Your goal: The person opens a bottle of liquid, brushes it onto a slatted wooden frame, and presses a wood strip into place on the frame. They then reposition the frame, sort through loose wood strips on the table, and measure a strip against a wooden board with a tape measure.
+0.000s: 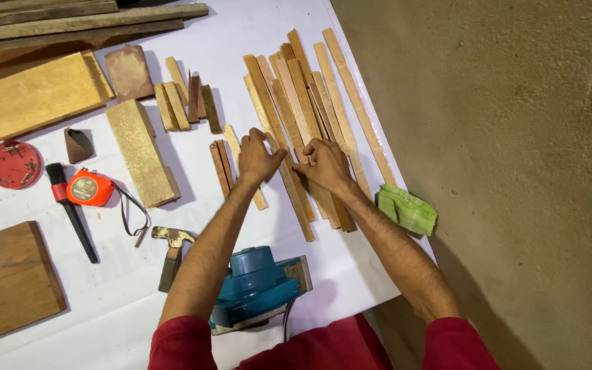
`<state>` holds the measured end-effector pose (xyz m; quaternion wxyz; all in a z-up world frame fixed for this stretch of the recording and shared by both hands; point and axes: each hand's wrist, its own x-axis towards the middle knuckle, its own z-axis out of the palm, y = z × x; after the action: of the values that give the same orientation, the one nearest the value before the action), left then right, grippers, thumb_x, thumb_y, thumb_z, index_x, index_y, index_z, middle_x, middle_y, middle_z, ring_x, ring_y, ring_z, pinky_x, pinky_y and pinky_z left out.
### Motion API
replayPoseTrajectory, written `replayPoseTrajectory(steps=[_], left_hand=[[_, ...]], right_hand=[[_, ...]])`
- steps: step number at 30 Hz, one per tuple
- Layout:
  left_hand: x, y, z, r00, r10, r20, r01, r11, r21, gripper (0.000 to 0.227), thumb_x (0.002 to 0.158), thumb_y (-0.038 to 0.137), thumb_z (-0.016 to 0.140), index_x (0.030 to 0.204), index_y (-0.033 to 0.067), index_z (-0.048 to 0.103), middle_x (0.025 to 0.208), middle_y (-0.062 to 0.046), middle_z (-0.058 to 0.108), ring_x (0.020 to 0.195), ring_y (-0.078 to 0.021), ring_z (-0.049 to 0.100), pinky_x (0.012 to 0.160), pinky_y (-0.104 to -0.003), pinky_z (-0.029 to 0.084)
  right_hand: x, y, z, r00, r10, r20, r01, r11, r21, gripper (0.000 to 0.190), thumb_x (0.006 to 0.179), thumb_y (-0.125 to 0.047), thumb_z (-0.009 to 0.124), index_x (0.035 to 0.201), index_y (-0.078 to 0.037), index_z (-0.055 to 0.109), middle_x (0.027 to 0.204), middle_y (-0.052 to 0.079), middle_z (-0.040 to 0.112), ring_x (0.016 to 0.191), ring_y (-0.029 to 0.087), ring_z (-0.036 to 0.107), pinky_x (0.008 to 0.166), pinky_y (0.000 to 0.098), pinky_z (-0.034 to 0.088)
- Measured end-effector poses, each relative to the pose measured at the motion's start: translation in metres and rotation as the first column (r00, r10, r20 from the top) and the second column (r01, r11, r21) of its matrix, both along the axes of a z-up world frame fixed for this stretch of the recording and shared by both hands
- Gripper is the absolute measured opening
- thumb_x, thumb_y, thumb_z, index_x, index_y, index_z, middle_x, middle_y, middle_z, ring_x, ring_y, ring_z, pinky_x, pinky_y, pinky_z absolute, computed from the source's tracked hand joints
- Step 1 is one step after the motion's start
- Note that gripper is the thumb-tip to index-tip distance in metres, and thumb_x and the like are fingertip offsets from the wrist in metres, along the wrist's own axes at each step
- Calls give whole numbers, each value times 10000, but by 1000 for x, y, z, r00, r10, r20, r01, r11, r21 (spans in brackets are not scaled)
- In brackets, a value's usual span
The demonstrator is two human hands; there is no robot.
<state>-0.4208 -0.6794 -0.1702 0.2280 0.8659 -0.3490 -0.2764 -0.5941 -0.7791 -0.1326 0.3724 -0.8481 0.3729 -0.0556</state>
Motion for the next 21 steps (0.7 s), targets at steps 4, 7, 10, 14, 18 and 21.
replayPoseTrajectory(steps=[4,7,10,14,18,21], left_hand=[[-8,-8,27,998,18,-53,-13,995,95,801,794,465,867,1273,7,417,1239,-222,491,1051,-376,637,855,-490,570],[-10,-9,29,998,11,-57,-3,989,145,832,796,412,858,1315,-12,364,1268,-241,450,1028,-389,649,842,-473,597],[-7,-7,28,997,7,-75,5,987,160,816,802,403,850,1317,-8,369,1268,-231,445,1024,-371,657,834,-460,609],[-6,1,17,998,-23,-53,27,996,83,787,808,371,861,1321,11,385,1269,-226,453,1075,-376,629,893,-464,579],[-1,3,3,998,-46,-52,46,999,6,807,809,370,871,1333,4,379,1275,-231,456,1145,-386,587,943,-463,552],[-4,3,5,997,-31,-65,34,999,40,818,832,377,849,1361,-8,358,1292,-247,447,1137,-387,599,952,-453,562]], right_hand=[[3,-6,-12,999,50,0,-49,996,-80,481,645,-277,977,917,-20,676,779,94,655,771,244,635,732,410,536],[2,-13,-21,998,51,-21,-51,998,34,448,652,-255,942,960,-61,681,851,71,653,775,237,653,706,383,555],[4,-17,-23,982,149,115,-139,987,-84,390,599,-96,897,903,-18,666,826,95,656,751,250,642,668,395,559],[-1,-25,-25,997,-38,61,38,999,5,308,756,-20,791,983,34,591,747,119,630,636,209,621,555,371,537],[-10,-24,-19,981,-87,172,90,996,-13,262,800,39,721,1021,43,581,745,114,618,625,195,620,524,345,521],[-10,-6,-64,973,81,214,-66,995,-73,77,834,34,733,845,2,663,828,108,665,668,197,660,572,318,587]])
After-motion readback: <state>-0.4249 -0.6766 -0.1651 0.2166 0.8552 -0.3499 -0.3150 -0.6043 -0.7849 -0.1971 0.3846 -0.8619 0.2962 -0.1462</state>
